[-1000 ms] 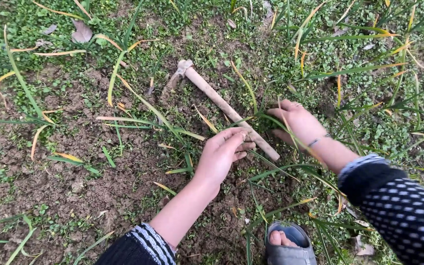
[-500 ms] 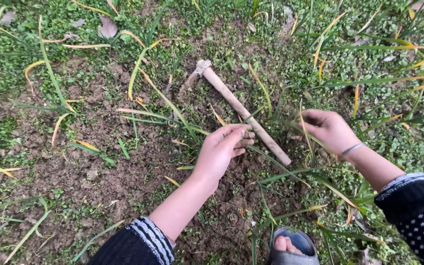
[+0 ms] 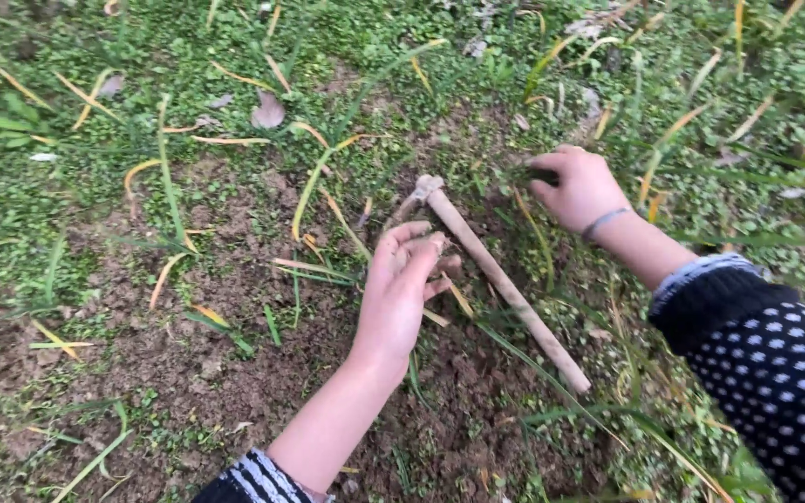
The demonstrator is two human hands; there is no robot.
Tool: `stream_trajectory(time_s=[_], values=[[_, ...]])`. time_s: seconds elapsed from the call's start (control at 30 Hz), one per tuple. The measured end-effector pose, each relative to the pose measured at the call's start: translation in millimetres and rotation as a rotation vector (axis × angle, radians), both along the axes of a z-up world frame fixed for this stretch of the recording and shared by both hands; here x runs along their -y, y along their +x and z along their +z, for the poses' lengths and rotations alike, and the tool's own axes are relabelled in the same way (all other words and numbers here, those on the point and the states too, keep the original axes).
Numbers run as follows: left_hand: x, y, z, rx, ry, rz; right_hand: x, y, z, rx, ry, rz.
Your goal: The person removes weeds by hand from a patch of soil and uses a hoe to loosen the ground and uproot remaining weeds. The person repeatedly pulls weeds and places them aside while working the soil with the hoe.
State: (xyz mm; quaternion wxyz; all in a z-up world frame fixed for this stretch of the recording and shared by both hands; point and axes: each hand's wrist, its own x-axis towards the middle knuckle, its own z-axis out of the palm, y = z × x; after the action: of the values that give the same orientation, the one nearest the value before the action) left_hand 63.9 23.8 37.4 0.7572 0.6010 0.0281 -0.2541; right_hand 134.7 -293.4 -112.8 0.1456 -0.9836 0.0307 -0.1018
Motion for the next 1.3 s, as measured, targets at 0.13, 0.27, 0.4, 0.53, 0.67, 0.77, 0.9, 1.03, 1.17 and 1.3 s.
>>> stream_trajectory(time_s=[0.13,0.27,0.4,0.53,0.67,0.77,0.9,1.03,1.17,1.3], values=[[-5,4,0,-0.011,-0.003,0.032,-16,66,-26,0.02,-0.008,-0.037],[-13,5,-11,-0.056,0.016,-0.002,-45,74,-32,-0.157,-0.042,-0.121],[-22,1,-24,-0.083,0.052,-0.037,-46,44,-42,-0.232,-0.051,-0.107],[-26,-1,-33,-0.071,0.047,-0.054,-50,16,23,-0.356,0.293,-0.235],[-20,7,-22,-0.141,0.117,-0.063,-37,6,73,-0.442,1.199,-0.336],[-15,14,-12,-0.201,0.186,-0.074,-33,11,123,-0.534,1.192,-0.296],[0,31,-14,-0.143,0.071,-0.093,-83,40,214,-0.542,0.831,-0.248],[4,56,-18,0.008,0.143,-0.003,-74,117,129,-0.522,-0.223,0.125],[-30,71,-6,0.161,0.158,0.184,-111,164,-4,-0.129,-0.153,0.166],[-60,73,1,0.133,0.093,0.304,-180,144,-9,-0.213,0.128,-0.062]])
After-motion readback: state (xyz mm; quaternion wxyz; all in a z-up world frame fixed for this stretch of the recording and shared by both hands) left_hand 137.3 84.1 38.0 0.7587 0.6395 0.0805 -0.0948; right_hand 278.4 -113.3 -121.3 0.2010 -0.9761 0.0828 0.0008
